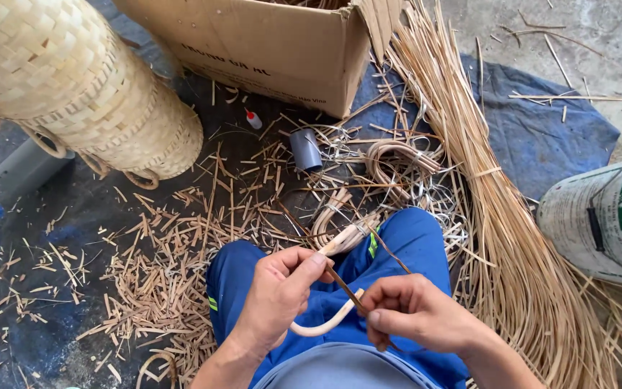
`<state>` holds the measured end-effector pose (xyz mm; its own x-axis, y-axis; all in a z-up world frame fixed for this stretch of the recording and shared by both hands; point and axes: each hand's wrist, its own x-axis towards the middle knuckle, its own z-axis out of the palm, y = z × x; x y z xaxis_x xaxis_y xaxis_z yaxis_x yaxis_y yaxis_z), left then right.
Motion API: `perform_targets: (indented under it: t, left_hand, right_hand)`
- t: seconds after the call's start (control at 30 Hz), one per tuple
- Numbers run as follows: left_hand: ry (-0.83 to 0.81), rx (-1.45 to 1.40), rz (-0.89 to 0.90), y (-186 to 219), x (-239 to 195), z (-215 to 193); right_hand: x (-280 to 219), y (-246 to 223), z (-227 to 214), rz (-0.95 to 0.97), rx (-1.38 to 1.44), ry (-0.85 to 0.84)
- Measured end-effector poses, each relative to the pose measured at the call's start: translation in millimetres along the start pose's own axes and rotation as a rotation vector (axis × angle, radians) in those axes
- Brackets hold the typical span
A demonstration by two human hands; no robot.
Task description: The person sits on the floor and wraps thin rattan strips tightly around a curved bamboo handle, winding the strip along the bend and tucking the ends to secure them. Finished wrapped handles and loose strips are visible around them, and they use scissors to trim a strip near the end.
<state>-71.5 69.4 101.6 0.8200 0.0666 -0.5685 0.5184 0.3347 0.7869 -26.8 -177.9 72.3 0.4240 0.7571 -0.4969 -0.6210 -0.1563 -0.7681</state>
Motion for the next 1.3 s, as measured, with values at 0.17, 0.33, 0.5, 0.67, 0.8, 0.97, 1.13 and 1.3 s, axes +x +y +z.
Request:
perform_targets:
  t: [0.17, 0.33, 0.5, 0.67, 0.8, 0.97, 1.13, 1.3]
  left_hand:
    - [0.005, -0.018, -0.037, -4, 0, -1]
    - [-0.101, 0.204, 0.058, -1, -5, 7]
    - [-0.303, 0.296, 0.036, -2, -13, 13]
    - [-0.357, 0.702, 0.224, -15, -11, 12]
    - [-0.330, 0.740, 0.196, -27, -14, -9]
    - [0.070, 0.469, 0.185, -26, -7, -64]
    - [0.109, 0.377, 0.200, -33, -15, -73]
    - [-0.231, 0.656, 0.378, -19, -19, -13]
  right_hand:
    - [-9, 5, -7, 0.092, 0.187, -0.089]
    - [-11, 18, -12, 0.005, 0.229, 0.098]
    - [-35, 22, -48, -0.214, 0.123, 0.522]
    - [-99, -21, -92, -0.377, -0.237, 0.831]
    - [-154, -48, -113, -0.406, -0.493, 0.953]
    - [-165, -86, -116, -0.481, -0.872, 1.052]
    - [-146, -110, -83, -0.558, -1.257, 1.094]
    - [-93, -74, -53, -0.626, -1.566, 1.127]
